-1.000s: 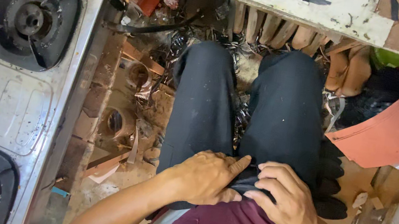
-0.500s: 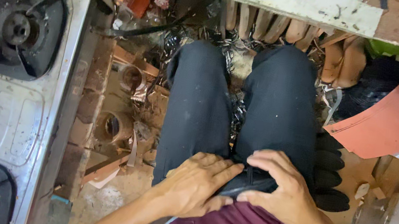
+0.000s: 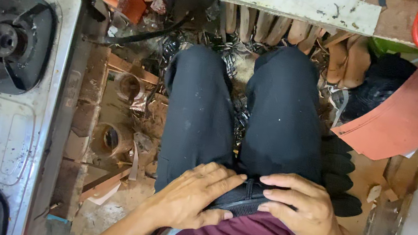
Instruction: The person sits on the floor of a shoe workshop and attaches soles to shoe uppers. They take a sole from the shelf, apply adhesive from a can with a brush, fit the sole onto the upper, then press and hammer the sole along its edge to bond it, setting finished pairs aside.
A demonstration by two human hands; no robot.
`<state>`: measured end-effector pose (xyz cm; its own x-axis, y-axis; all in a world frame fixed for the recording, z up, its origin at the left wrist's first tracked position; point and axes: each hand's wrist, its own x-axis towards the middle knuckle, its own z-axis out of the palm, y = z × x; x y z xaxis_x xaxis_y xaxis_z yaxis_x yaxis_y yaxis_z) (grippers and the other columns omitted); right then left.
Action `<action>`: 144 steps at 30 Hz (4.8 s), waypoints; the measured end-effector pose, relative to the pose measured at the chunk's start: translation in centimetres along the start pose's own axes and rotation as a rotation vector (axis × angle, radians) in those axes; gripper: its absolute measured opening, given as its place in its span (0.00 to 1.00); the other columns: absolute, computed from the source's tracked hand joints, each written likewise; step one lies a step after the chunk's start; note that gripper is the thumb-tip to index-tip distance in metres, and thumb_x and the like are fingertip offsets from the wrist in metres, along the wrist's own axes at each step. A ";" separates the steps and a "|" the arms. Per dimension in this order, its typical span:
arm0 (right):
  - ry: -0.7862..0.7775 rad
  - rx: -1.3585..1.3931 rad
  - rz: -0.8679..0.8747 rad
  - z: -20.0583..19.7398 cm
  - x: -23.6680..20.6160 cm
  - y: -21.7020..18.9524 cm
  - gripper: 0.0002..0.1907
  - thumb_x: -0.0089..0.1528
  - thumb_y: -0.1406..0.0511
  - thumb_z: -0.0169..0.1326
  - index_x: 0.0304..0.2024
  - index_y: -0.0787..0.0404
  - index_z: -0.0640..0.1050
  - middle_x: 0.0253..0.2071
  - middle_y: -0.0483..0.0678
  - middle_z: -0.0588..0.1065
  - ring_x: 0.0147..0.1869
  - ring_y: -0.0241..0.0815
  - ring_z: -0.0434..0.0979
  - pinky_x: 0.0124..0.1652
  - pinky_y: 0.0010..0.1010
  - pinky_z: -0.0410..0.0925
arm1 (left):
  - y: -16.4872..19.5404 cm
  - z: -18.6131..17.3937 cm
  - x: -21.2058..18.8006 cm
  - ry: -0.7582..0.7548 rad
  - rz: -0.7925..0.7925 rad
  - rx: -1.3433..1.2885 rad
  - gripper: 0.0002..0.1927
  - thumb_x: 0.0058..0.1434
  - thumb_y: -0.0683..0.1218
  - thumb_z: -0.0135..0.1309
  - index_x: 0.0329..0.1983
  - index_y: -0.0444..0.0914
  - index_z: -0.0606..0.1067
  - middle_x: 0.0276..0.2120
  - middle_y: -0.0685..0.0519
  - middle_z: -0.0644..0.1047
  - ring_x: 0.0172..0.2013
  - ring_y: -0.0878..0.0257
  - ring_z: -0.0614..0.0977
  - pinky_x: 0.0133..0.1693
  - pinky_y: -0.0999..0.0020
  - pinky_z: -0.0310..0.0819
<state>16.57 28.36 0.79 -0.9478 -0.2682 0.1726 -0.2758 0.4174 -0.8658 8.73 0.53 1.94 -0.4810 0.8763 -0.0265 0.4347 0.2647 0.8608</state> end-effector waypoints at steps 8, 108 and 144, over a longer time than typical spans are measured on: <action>-0.085 0.363 0.481 -0.1 -0.9 1.1 0.14 0.46 0.72 0.72 0.31 0.66 0.79 0.43 0.56 0.85 0.46 0.44 0.87 0.46 0.33 0.80 | 1.0 1.0 -0.5 0.015 0.014 0.033 0.39 0.56 0.48 0.62 0.71 0.34 0.65 0.57 0.45 0.72 0.56 0.47 0.72 0.59 0.53 0.66; 0.075 1.336 0.961 6.4 1.4 3.0 0.35 0.61 0.50 0.51 0.59 0.71 0.71 0.50 0.65 0.79 0.51 0.60 0.83 0.43 0.49 0.77 | -5.7 2.8 7.3 0.660 -0.136 -0.615 0.37 0.76 0.51 0.40 0.80 0.34 0.43 0.79 0.40 0.49 0.79 0.50 0.49 0.75 0.60 0.39; -0.186 0.373 0.652 2.6 1.4 0.6 0.51 0.48 0.67 0.68 0.71 0.62 0.60 0.73 0.54 0.60 0.76 0.47 0.59 0.67 0.35 0.55 | -2.7 0.4 -3.4 0.065 -0.363 -0.477 0.47 0.46 0.53 0.72 0.71 0.43 0.69 0.69 0.43 0.67 0.69 0.47 0.69 0.67 0.57 0.61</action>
<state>15.54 25.98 -0.68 -0.8486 -0.2235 -0.4796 0.4322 0.2301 -0.8719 9.50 -2.99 -0.50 -0.5872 0.7333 -0.3427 -0.1483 0.3187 0.9362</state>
